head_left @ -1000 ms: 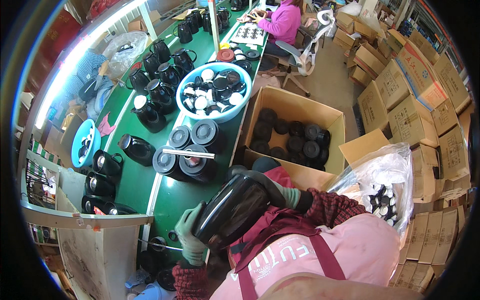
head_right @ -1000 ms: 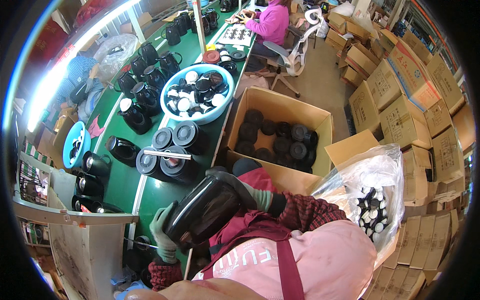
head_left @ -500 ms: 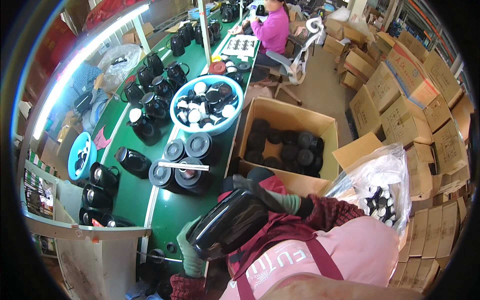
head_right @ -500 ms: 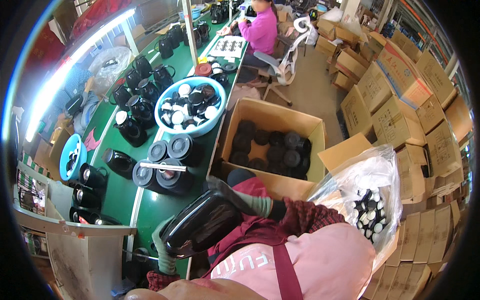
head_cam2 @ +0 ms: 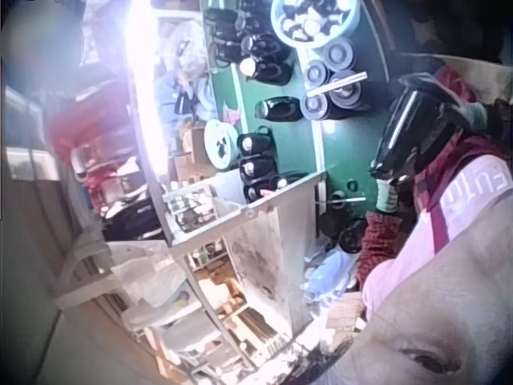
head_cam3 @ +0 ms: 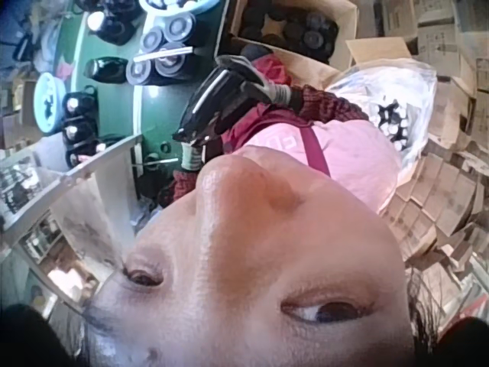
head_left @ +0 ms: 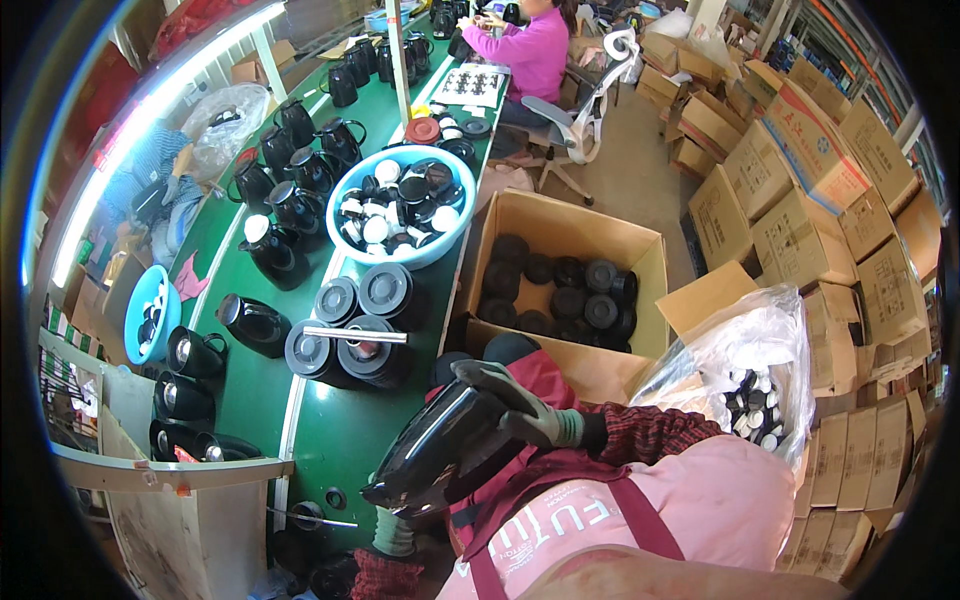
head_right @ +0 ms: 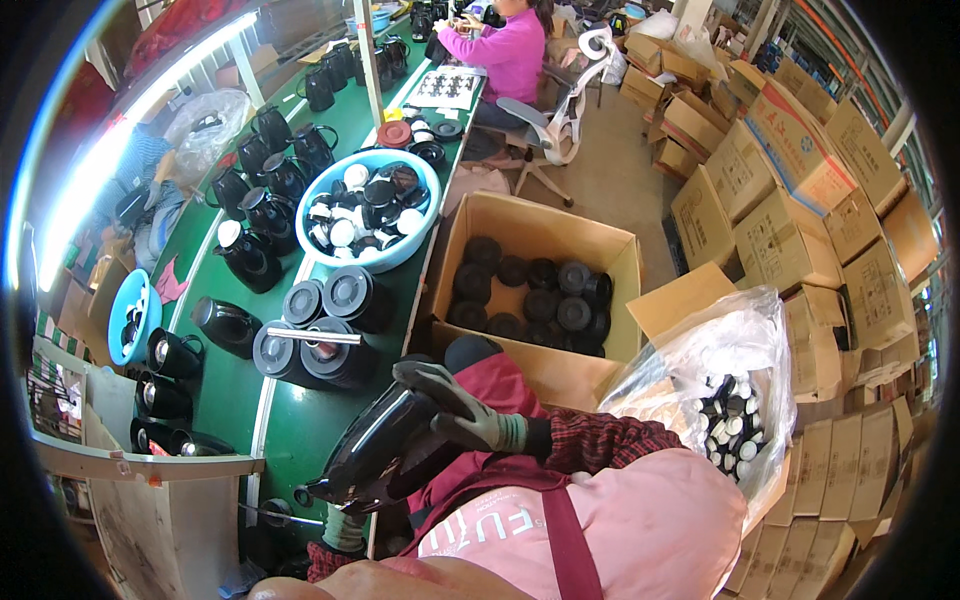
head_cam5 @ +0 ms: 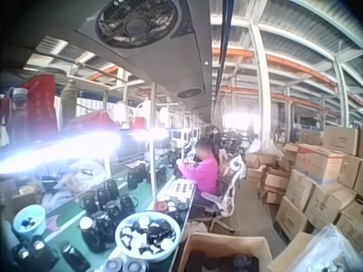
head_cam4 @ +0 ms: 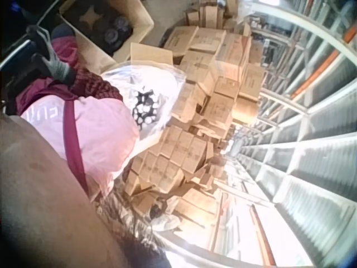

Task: The person assembles black kettles by inserting metal strainers and attaching lids. They handle each kettle one at a time, placing completed units on the table and retrieving new ones from a nearby box.

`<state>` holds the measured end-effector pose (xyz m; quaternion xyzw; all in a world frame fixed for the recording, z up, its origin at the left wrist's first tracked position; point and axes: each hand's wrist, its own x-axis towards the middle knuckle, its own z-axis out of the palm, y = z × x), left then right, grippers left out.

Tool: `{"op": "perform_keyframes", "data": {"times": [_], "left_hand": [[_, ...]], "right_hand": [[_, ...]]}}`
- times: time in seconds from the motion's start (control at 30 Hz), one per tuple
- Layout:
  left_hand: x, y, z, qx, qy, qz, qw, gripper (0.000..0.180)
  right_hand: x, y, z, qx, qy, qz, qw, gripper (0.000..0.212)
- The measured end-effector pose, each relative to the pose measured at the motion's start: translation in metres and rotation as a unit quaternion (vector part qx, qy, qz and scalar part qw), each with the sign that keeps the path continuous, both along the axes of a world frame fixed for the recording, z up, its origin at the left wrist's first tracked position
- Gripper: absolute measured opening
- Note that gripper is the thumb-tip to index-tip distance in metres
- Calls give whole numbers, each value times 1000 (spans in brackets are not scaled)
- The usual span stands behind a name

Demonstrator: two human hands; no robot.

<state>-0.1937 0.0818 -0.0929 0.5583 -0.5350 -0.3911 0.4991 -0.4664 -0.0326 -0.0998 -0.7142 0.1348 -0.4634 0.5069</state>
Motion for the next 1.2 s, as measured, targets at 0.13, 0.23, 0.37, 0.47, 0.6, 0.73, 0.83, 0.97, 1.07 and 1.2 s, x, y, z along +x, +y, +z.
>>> {"op": "perform_keyframes", "data": {"times": [0.13, 0.23, 0.37, 0.47, 0.6, 0.73, 0.83, 0.97, 1.07, 1.2], "left_hand": [[3, -6, 18, -68, -200, 16, 977, 56], [2, -6, 30, -75, -221, -13, 972, 58], [4, -8, 6, -62, -158, -13, 985, 57], [13, -13, -30, 38, -1, 5, 999, 58], [12, -8, -41, 99, 101, 34, 989, 63], [6, -18, 5, 13, -68, -15, 997, 62], [-3, -41, 40, -55, -78, -25, 995, 40], [-13, -59, 65, 62, 134, -105, 984, 71], [-38, -45, 71, -19, 89, -48, 995, 87], [-71, -42, 75, -252, -226, 23, 940, 99]], "right_hand": [[0, 0, -13, 436, -64, 123, 889, 51], [-3, -9, -20, 318, 47, 127, 938, 57], [-3, -10, -20, 321, 25, 67, 945, 51], [0, -4, -16, 197, 6, 1, 980, 57], [4, 3, -9, 300, -82, 25, 950, 55], [2, -1, -1, 389, -78, 47, 917, 55], [-5, -14, -1, 397, -105, 36, 911, 56], [-17, -26, -18, 88, 101, -14, 991, 54], [-21, -20, -33, 285, -51, -75, 954, 51], [-28, -13, -31, -34, 304, -230, 924, 50]]}}
